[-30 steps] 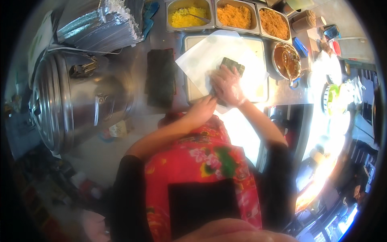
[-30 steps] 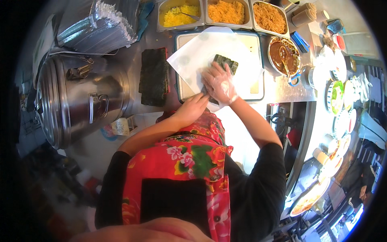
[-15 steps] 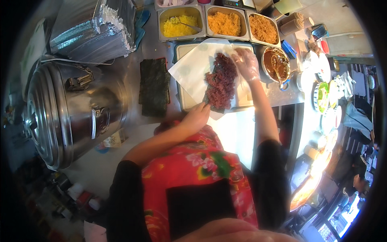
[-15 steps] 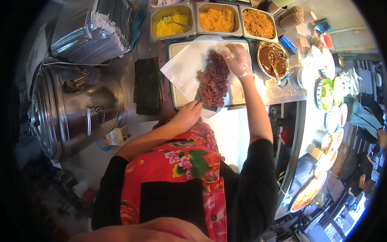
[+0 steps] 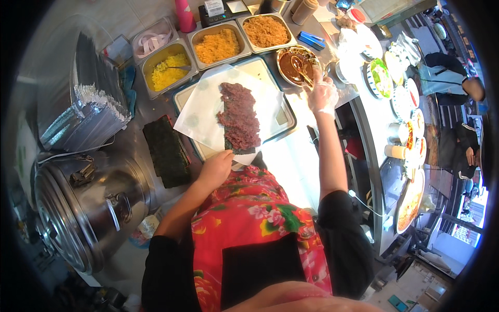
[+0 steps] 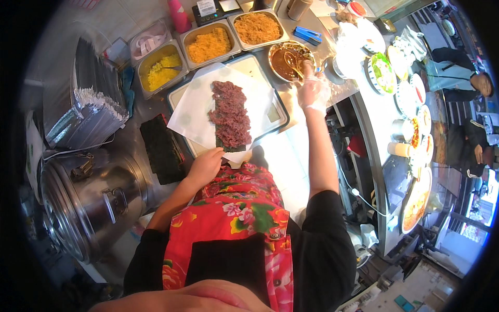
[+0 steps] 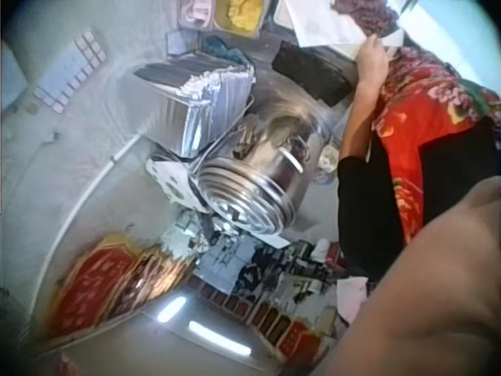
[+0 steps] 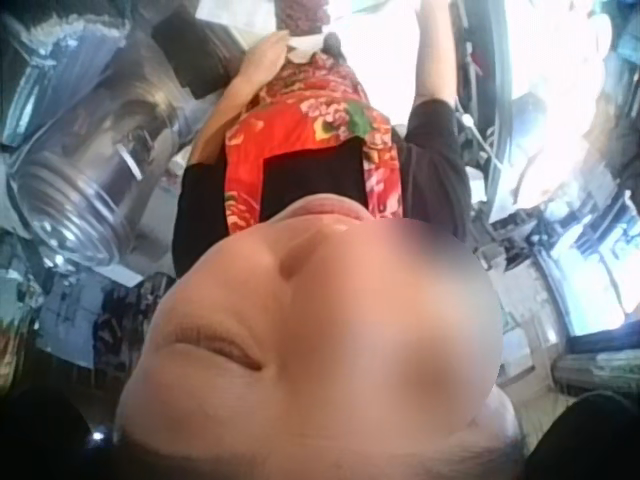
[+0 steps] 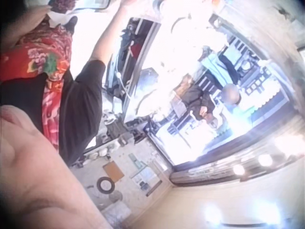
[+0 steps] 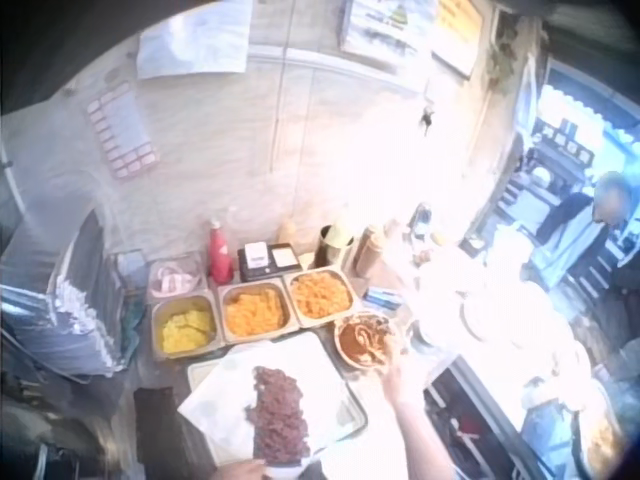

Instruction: The person assembles a food wrap by layering sliced meat, sauce, and shredded vegetables on a sheet, then rolls it in paper and places it in a plastic bag. The person repeats the process to begin a second wrap.

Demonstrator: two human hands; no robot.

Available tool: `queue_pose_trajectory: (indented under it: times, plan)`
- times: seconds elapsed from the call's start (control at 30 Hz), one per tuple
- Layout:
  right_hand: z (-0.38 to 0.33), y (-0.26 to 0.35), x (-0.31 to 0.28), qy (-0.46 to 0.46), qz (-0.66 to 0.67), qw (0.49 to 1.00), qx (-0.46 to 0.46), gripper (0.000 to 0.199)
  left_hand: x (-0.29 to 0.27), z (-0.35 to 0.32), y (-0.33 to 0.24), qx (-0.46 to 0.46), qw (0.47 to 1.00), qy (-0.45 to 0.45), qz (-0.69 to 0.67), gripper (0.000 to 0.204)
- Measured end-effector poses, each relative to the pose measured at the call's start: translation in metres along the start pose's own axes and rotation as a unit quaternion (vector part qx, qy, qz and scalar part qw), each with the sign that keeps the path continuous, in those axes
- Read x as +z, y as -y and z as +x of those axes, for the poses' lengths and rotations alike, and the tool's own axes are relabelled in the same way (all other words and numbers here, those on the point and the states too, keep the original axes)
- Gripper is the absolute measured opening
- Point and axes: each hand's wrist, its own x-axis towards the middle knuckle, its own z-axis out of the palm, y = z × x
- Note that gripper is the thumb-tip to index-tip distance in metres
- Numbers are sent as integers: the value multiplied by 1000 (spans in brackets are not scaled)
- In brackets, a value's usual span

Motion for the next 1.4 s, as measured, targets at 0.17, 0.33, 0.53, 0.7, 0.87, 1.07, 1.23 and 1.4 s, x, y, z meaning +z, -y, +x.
queue_pose_trajectory:
  times: [0.17,0.33,0.53,0.7,0.87,1.07,1.23,1.4]
  plan:
    - [47,-60,61,96,321,942,-6,33,-9,10,-36,-18,999,-12,24,22]
    - [78,-70,72,114,306,944,-55,33,24,22,-89,-57,995,-71,48,21]
    - [58,-83,66,35,155,945,-286,28,61,17,-136,-110,991,-61,46,23]
    - [49,-108,70,157,481,862,38,32,67,14,-149,-120,990,-58,44,22]
    - [29,-140,60,218,490,836,114,39,64,16,-148,-109,992,-54,38,21]
    - [5,-129,31,194,540,815,77,33,60,12,-137,-75,995,-57,43,22]
    - [-54,-1,45,264,453,844,-111,32,62,4,-121,-19,995,-70,61,21]
    - [-76,40,43,117,267,920,-261,23,65,-9,-106,4,995,-81,64,20]
